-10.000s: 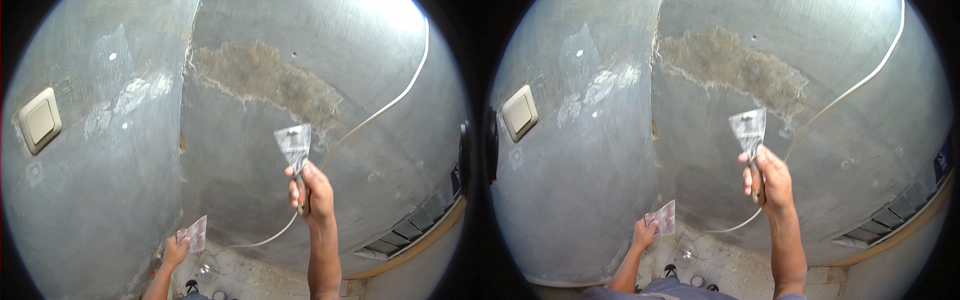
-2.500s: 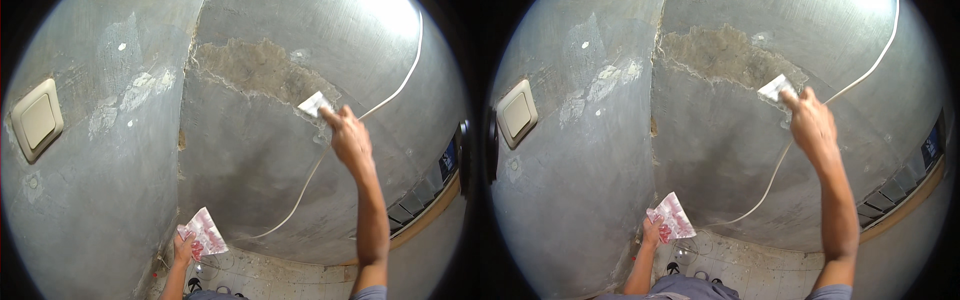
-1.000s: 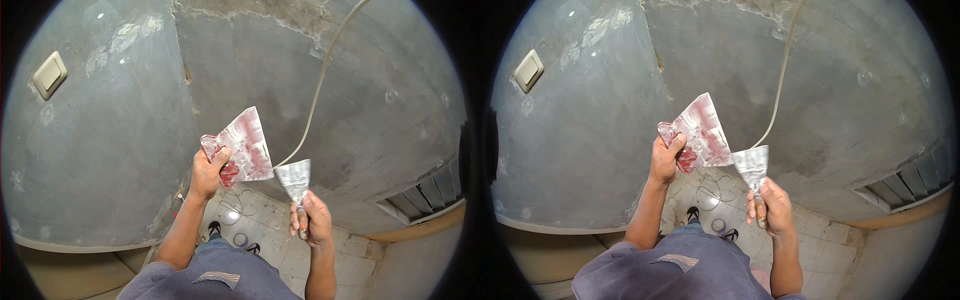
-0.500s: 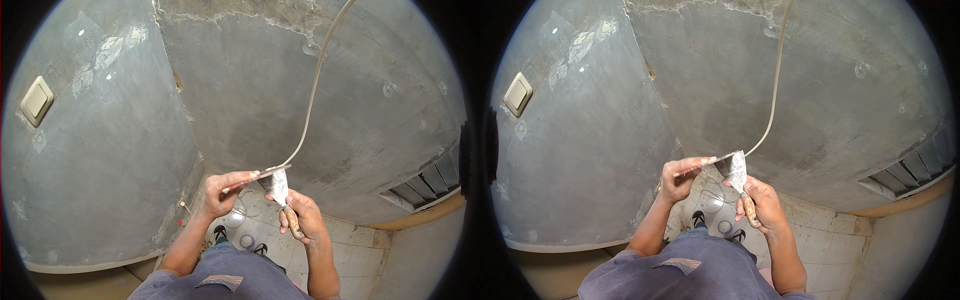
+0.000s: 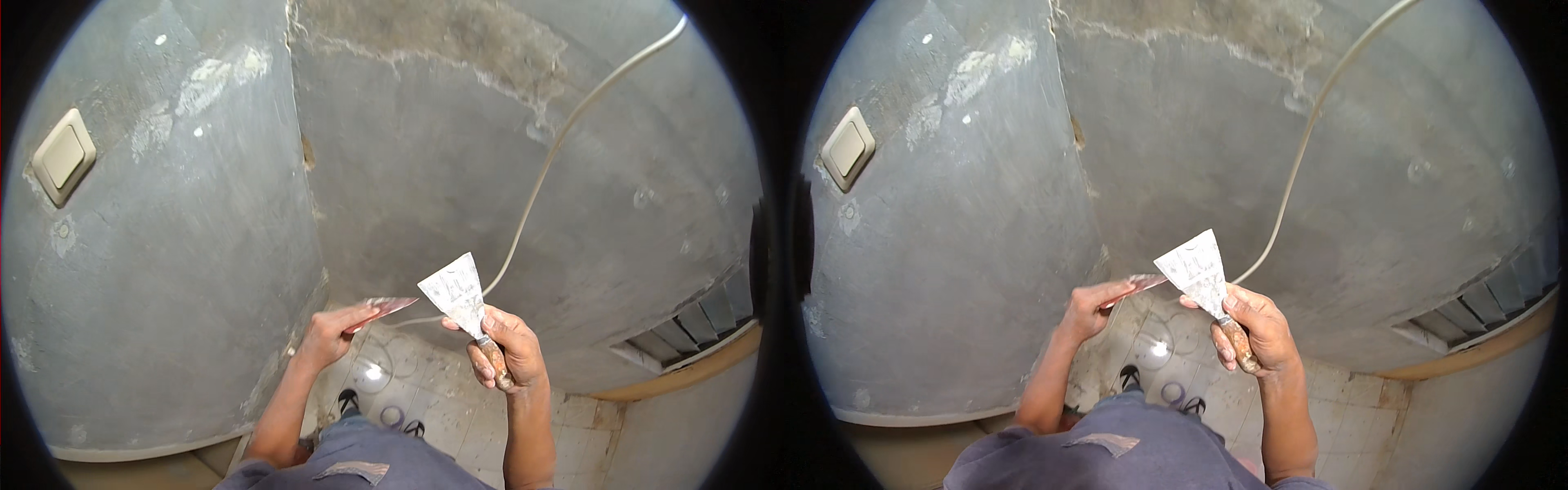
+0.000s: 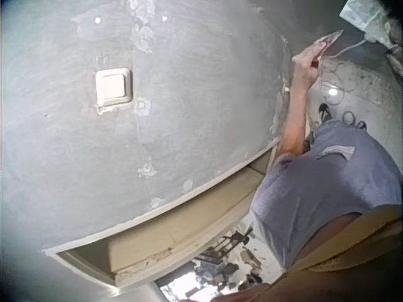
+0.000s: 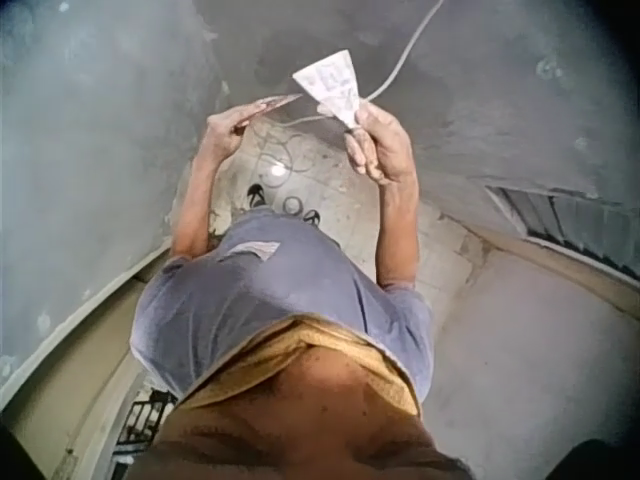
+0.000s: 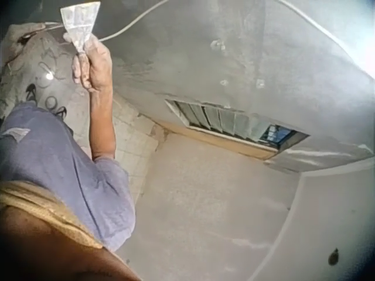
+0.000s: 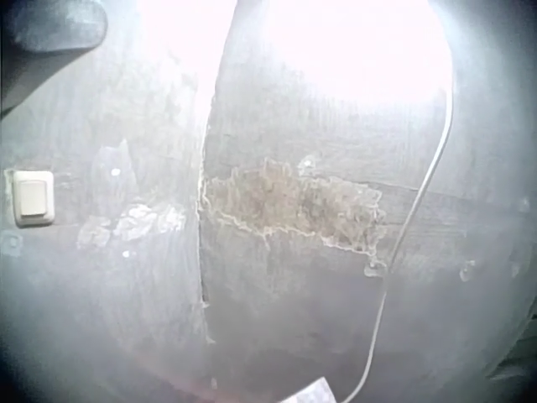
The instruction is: Applying and smoothing patching compound on a wall and door frame using a putty knife and spreader.
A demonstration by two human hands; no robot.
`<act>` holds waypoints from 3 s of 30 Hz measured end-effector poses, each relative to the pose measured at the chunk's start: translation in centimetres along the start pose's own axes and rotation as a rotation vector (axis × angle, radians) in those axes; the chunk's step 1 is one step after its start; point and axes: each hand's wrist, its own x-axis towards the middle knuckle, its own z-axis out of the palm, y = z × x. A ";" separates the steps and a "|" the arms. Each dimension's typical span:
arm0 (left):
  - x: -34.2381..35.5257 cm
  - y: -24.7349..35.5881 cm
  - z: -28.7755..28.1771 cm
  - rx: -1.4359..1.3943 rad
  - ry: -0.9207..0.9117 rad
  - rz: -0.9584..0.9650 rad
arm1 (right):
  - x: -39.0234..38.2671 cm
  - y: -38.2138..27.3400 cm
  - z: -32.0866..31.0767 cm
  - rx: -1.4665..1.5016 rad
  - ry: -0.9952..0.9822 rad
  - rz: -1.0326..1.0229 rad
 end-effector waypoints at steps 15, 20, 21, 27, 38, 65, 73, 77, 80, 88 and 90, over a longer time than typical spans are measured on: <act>-9.0 -5.3 0.9 -0.235 0.304 -0.762 | 15.1 -18.7 9.3 -1.467 0.436 -1.240; -8.8 -6.5 1.3 -0.298 0.353 -0.836 | 19.1 -22.6 10.3 -2.041 0.539 -1.644; -8.9 -7.1 1.4 -0.300 0.337 -0.835 | 19.5 -22.9 10.1 -2.048 0.533 -1.642; -8.0 -8.5 0.5 -0.332 0.338 -0.850 | 21.8 -23.5 9.5 -2.241 0.634 -1.604; -6.9 -10.9 0.1 -0.311 0.431 -0.816 | 21.1 -22.4 9.7 -2.583 1.054 -1.254; -6.7 -11.0 2.3 -0.414 0.443 -0.836 | 15.6 -20.8 15.3 -2.839 1.064 -0.716; -5.2 -9.1 0.6 -0.406 0.440 -0.815 | 18.5 -21.8 18.3 -2.765 0.985 -0.938; -5.1 -9.2 1.2 -0.402 0.444 -0.798 | 19.4 -22.3 17.4 -2.770 1.027 -0.876; -6.3 -10.2 2.4 -0.339 0.444 -0.748 | 18.6 -21.5 16.9 -2.801 1.105 -0.799; -5.7 -8.1 0.5 -0.493 0.370 -0.897 | 13.5 -17.7 12.0 -2.688 1.009 -0.642; -5.1 -7.5 0.2 -0.493 0.393 -0.820 | 12.4 -15.7 9.4 -2.482 0.963 -0.700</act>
